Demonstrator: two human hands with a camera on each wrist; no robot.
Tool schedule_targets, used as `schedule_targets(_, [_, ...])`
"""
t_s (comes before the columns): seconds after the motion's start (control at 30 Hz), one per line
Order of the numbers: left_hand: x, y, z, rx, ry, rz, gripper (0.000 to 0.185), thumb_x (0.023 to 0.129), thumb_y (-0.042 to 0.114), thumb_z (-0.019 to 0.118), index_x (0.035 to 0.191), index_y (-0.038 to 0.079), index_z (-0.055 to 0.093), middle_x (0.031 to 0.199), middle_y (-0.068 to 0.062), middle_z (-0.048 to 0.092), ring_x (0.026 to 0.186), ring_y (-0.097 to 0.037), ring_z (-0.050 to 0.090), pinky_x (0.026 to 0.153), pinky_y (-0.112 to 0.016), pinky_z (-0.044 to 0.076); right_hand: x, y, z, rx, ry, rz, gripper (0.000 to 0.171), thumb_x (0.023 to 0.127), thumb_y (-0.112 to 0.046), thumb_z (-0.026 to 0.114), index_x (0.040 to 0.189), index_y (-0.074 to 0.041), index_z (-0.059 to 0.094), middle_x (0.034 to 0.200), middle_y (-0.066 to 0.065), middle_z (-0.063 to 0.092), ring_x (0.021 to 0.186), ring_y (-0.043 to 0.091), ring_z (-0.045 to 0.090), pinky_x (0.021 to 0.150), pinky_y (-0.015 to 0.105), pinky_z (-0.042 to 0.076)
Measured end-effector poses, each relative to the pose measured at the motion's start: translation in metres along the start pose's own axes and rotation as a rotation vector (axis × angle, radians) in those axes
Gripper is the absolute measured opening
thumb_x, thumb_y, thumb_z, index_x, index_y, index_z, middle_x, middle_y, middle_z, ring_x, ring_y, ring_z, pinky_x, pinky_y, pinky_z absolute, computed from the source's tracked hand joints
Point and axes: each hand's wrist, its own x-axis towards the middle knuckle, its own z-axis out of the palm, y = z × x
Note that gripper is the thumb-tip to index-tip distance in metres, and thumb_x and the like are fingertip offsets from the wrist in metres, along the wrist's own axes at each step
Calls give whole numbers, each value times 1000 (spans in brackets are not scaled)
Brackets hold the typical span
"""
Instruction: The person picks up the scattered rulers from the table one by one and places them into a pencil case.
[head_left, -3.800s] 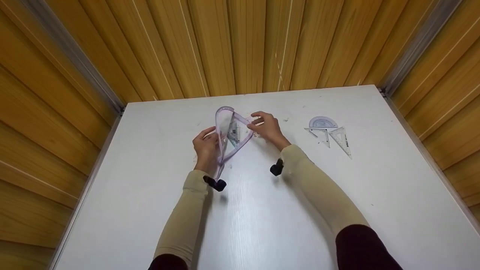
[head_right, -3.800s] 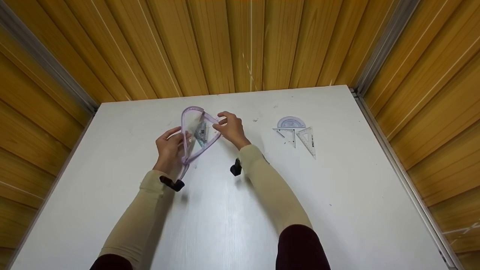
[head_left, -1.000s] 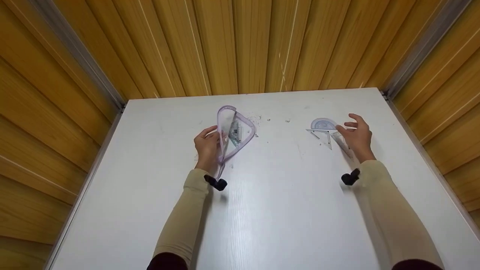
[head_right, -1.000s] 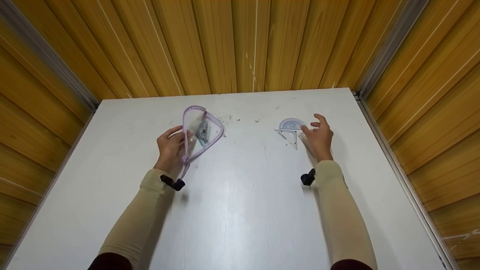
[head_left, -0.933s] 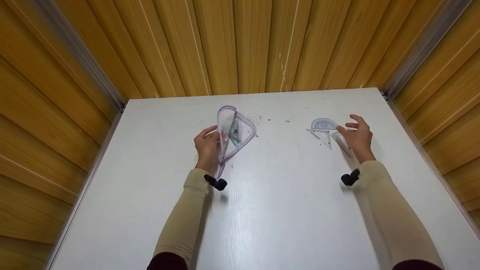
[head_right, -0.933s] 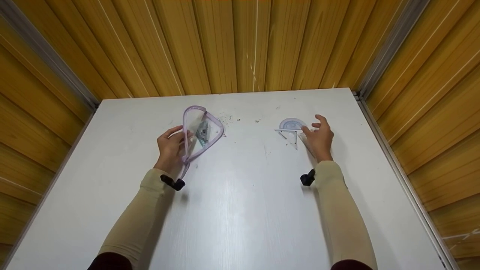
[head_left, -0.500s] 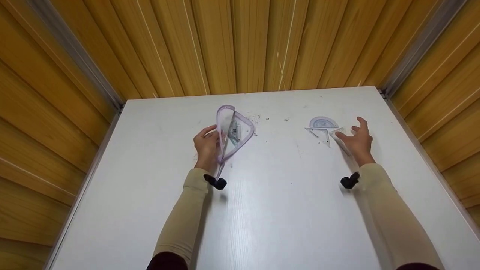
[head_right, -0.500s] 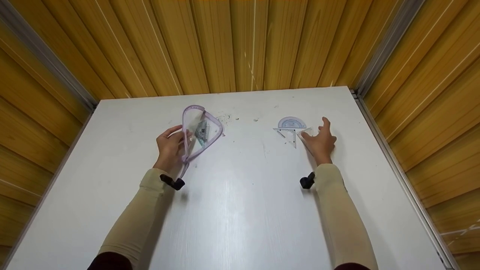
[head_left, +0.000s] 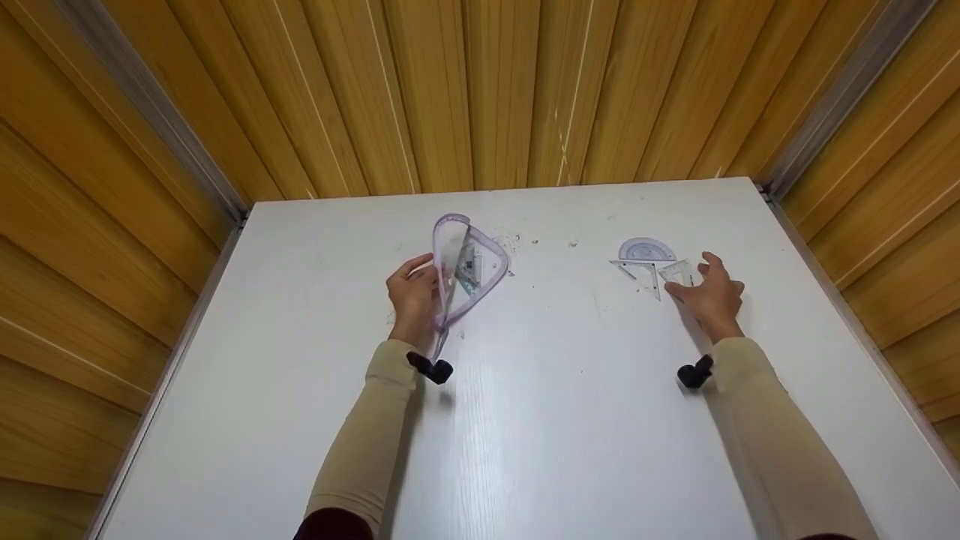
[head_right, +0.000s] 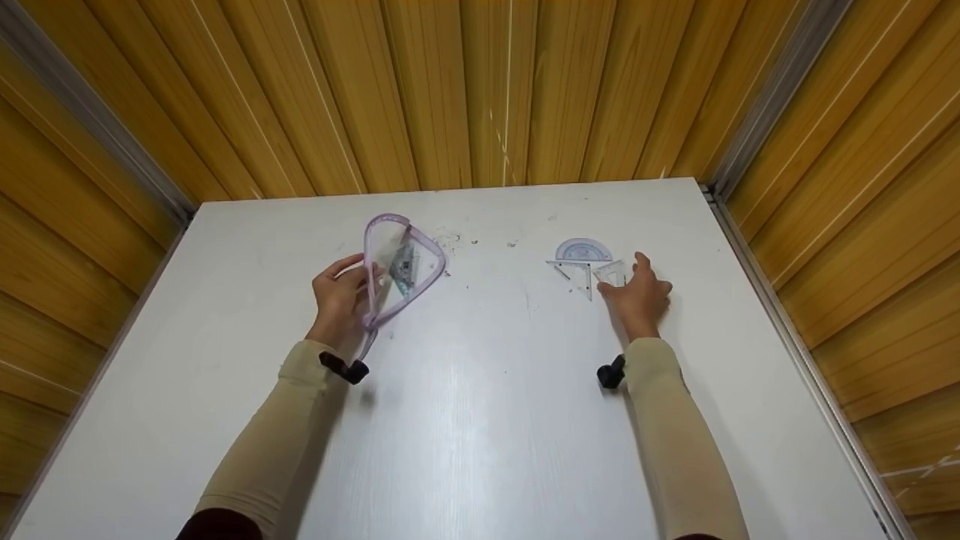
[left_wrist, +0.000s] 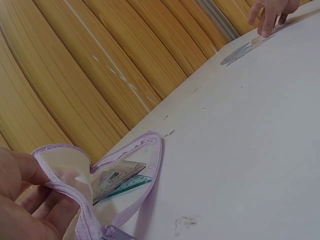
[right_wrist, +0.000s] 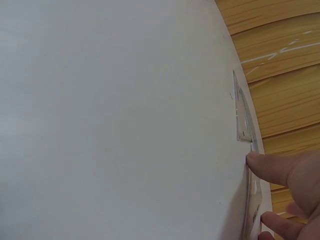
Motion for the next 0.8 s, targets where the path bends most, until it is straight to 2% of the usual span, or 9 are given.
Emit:
schedule_targets(0.2, [0,0,-1,-3,-13,7,27,96,4,69,123,3,72,107,-16,75,92,-29,73,77,-34,59,1,0,2,-5,21,12,86,96,-22,72,162,-3,20,161,23,36,137,48,30,108,58,28])
schedule_targets(0.47, [-1,1,-1,-24,1,2,26,95,3,68,121,4,73,106,-17,75,91,-28,72,76,-33,59,5,0,1,6,18,17,77,98,-14,65,162,-3,22,155,23,44,139,48,34,112,60,26])
schedule_targets(0.8, [0,1,1,-11,24,4,27,95,1,70,121,1,73,104,-18,75,85,-26,73,68,-29,58,6,-2,-2,16,8,14,78,95,-9,65,161,0,24,152,26,47,139,48,39,113,58,30])
